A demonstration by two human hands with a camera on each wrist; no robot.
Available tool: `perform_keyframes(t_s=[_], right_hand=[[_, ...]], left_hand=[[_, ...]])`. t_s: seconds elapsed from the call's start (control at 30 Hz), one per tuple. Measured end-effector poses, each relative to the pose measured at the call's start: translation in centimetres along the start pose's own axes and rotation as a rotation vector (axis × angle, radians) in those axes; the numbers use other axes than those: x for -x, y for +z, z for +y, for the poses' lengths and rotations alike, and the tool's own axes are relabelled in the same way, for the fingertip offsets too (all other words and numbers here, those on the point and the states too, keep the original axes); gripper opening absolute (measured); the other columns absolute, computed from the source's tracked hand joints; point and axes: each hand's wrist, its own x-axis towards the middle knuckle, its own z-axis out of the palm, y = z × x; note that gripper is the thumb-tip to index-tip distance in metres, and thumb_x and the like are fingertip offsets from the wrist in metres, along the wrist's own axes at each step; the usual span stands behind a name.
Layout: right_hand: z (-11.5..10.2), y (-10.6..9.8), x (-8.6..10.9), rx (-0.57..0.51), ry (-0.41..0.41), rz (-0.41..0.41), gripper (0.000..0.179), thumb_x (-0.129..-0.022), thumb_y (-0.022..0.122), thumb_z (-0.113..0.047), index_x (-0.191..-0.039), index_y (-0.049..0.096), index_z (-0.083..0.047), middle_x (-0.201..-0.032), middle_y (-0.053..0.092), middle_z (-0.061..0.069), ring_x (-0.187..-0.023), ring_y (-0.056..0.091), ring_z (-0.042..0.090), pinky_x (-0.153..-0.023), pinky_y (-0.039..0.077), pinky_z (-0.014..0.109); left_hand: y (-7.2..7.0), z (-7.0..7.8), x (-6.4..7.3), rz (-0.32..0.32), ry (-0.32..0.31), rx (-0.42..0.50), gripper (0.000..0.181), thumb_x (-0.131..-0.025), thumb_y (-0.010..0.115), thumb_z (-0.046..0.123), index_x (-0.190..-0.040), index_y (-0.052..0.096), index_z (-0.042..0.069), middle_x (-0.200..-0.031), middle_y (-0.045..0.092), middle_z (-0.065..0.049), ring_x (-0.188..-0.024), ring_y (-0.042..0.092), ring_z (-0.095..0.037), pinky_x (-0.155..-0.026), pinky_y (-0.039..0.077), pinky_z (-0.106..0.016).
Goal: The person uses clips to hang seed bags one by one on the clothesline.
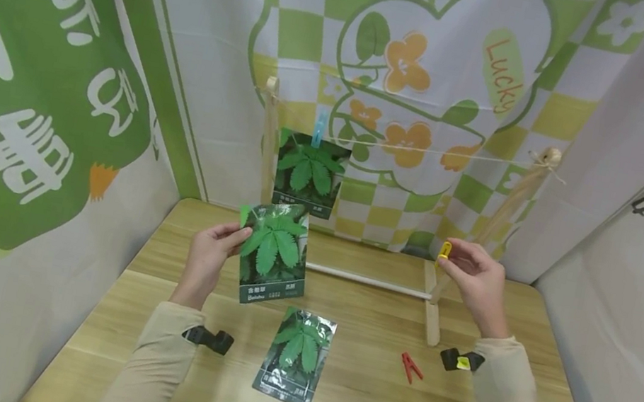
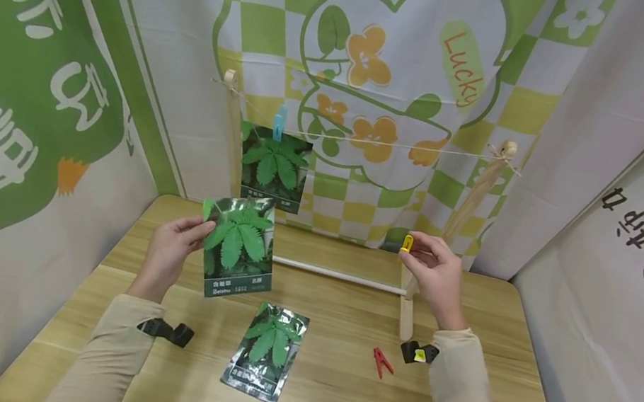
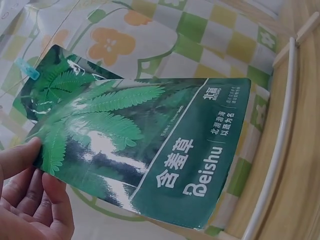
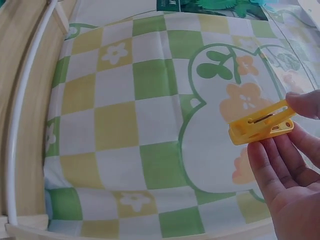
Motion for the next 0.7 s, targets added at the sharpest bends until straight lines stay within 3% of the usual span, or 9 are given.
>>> perform_keyframes(t_s=[0.33, 0.7], right_hand=[[-1.4, -0.3, -1.0, 0.009, -0.019, -0.074, 0.035, -0.083, 0.070, 0.007, -0.116, 0.061, 0.013, -0.102, 0.064, -0.013, -0.093, 0.064, -0.003, -0.081, 0.054, 0.011], [-2.5, -0.1, -2.3, -0.019, -0.084, -0.082, 0.034, -0.082, 0.071, 0.010, -0.114, 0.062, 0.016, -0.103, 0.065, -0.009, -0.094, 0.066, 0.001, -0.081, 0.055, 0.014]], left_hand=[[1.1, 0.9, -0.2, -0.014, 0.071, 0.065, 0.007, -0.087, 0.073, 0.011, -0.092, 0.069, 0.011, -0.076, 0.069, 0.015, -0.071, 0.065, -0.001, -0.070, 0.056, -0.018], [1.8, 1.7, -0.2, -0.043, 0.076, -0.010, 0.038, -0.089, 0.072, 0.020, -0.117, 0.064, -0.004, -0.093, 0.065, 0.009, -0.080, 0.063, -0.001, -0.077, 0.054, -0.017]])
